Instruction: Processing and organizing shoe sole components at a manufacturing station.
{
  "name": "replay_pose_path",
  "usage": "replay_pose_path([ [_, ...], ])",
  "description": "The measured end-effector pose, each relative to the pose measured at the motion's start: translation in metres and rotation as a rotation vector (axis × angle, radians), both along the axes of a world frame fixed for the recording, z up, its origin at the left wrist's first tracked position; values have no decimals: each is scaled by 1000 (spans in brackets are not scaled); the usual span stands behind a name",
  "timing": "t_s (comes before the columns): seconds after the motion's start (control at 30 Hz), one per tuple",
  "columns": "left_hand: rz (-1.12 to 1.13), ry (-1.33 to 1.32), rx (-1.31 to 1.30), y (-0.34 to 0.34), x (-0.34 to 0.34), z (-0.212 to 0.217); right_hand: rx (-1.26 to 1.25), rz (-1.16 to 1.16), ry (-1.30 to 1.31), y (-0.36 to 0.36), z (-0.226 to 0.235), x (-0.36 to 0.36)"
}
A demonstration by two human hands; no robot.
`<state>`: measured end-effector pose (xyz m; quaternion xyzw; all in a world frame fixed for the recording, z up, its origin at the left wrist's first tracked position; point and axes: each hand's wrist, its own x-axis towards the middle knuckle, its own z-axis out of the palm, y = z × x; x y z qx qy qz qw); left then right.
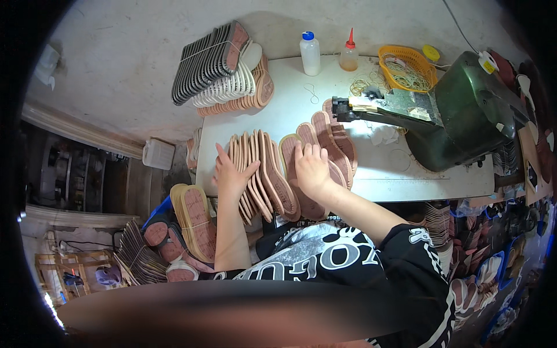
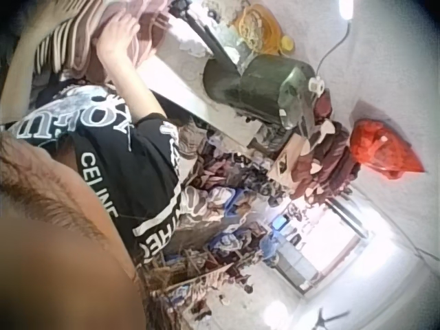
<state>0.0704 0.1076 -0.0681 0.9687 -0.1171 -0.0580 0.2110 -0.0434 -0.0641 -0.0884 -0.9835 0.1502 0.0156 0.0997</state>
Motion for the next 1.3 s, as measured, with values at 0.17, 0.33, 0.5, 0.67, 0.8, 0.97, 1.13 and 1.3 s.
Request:
replay_pose_path([
  [0.17, 59, 2, 38, 2, -20, 12, 155, -1, -151, -29, -28, 38],
  [0.33, -124, -392, -675, -3, -38, -3, 604, -54, -258, -59, -33, 53],
  [0.5, -212, -233, -827, -32, -63, 11, 814, 46, -262, -55, 25, 5],
  [0.67, -584, 552, -821, -65, -79, 5, 1270, 2, -626, -69, 51, -58],
  [0.8, -623, 673, -1182, -98, -106, 10, 1795, 18, -734, -93, 41, -90],
  [0.97, -301, 802, -1552, -119, -108, 22, 1981, -60, -390, -95, -6, -106],
  [1.13, -386, 863, -1518, -134, -101, 24, 2210, 77, -164, -93, 16, -75],
  [1.3, -438, 695, -1375, -149, -100, 30, 2027, 155, -108, -121, 13, -78],
])
